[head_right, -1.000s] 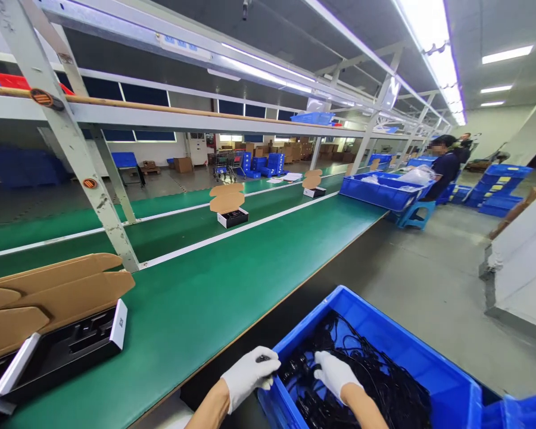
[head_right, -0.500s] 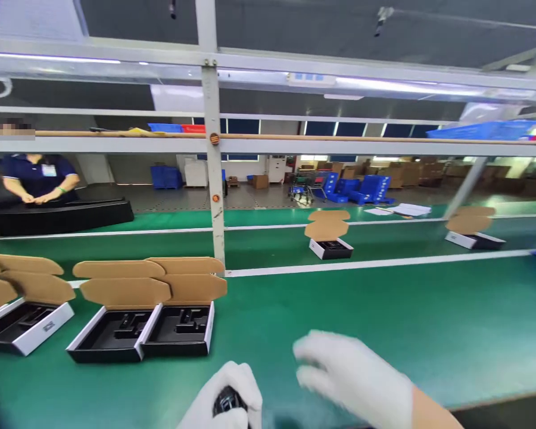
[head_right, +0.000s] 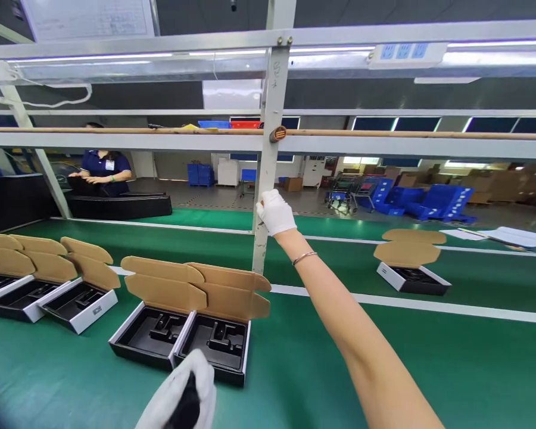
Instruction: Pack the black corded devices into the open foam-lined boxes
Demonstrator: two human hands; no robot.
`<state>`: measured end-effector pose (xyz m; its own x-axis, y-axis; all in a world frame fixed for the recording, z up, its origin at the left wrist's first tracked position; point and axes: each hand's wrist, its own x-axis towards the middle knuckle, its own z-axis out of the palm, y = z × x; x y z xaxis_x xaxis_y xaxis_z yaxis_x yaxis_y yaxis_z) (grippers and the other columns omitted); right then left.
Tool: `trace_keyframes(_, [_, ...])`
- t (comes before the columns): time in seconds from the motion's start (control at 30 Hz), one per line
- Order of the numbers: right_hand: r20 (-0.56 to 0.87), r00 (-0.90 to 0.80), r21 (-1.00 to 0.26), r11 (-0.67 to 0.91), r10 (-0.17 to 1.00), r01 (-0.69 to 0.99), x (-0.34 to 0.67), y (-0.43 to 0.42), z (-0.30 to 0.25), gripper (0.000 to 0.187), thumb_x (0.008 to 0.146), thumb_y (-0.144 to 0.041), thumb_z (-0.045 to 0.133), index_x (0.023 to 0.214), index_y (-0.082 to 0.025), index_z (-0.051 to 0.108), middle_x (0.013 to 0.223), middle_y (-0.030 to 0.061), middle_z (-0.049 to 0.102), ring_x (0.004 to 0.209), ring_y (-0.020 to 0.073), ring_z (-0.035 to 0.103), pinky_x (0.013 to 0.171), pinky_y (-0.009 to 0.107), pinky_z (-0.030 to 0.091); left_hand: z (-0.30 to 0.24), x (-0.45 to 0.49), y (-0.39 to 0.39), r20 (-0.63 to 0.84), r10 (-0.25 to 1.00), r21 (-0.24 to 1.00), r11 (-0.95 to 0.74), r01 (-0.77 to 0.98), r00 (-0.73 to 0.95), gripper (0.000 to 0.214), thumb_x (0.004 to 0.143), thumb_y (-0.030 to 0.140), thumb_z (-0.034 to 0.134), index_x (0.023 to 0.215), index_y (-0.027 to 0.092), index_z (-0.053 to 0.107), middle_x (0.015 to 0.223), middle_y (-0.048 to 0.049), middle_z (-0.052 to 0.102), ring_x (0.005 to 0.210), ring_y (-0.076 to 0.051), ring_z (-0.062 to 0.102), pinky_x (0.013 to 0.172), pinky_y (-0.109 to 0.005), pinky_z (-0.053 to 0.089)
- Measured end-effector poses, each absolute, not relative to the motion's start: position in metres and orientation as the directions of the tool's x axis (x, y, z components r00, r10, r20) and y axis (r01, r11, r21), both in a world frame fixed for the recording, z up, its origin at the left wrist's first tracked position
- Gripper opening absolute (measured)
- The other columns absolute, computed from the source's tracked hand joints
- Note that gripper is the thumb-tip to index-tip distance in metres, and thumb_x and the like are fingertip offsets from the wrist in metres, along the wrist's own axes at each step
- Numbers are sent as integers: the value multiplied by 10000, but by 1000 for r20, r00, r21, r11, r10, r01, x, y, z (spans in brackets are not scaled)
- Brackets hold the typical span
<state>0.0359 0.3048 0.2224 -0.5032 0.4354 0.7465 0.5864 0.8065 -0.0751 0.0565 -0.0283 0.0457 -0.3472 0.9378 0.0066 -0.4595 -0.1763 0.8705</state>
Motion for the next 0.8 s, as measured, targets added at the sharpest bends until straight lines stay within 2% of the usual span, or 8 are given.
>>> trace_keyframes(0.13, [735,-485,-298,869,473,396,66,263,219,50,824,-225,563,855,-186,564,945,101,624,854,225,578,804,354,463,50,58,-3,-115,930,722,-164,-672,-350,500,764,705,612,725,221,490,478,89,372,281,-40,230,304,-198,137])
trace_keyframes(0.23, [642,-695,-346,931,324,115,113,198,194,101,812,-299,607,858,-225,557,832,18,619,729,172,572,689,298,485,44,61,10,-200,919,600,-160,-784,-341,533,749,745,596,730,222,495,446,101,376,235,-32,198,278,-186,68])
trace_keyframes(0.33, [439,-897,-408,901,53,-146,157,135,156,90,799,-164,556,855,-233,569,840,-5,611,730,140,579,687,261,495,35,67,16,-245,943,554,-53,-831,-223,582,746,784,556,673,212,484,390,94,369,227,-33,190,276,-183,56])
trace_keyframes(0.4, [300,-954,-443,889,22,-119,175,108,135,216,754,-100,568,913,-241,606,917,1,642,815,154,605,743,272,504,32,75,16,-290,950,533,59,-844,-117,634,707,820,557,587,213,417,344,92,320,226,-30,174,276,-186,60])
trace_keyframes(0.53, [103,-987,-476,877,125,61,189,87,120,296,767,-117,583,1016,-268,640,1004,22,662,902,198,621,783,306,514,32,93,12,-381,921,506,141,-851,-75,675,636,834,611,546,212,365,363,89,332,246,-17,186,288,-182,80])
trace_keyframes(0.7, [80,-980,-532,840,180,111,205,81,118,201,860,-186,526,1013,-268,628,970,21,659,864,182,630,756,291,517,34,109,4,-387,921,527,185,-829,-41,678,644,834,591,513,227,319,312,99,200,255,-39,152,308,-201,59])
trace_keyframes(0.77, [117,-981,-463,882,154,83,212,79,114,195,849,-176,538,1005,-259,620,957,23,664,852,188,629,740,296,509,34,114,-1,-395,914,580,168,-797,-94,662,674,857,529,524,231,373,312,95,193,263,-55,158,314,-215,55])
trace_keyframes(0.8, [147,-980,-403,913,134,64,215,78,112,182,834,-176,558,989,-253,615,939,23,667,831,194,624,725,300,502,33,117,-4,-393,908,625,147,-767,-146,655,695,860,502,551,224,441,329,81,261,276,-65,191,315,-222,63])
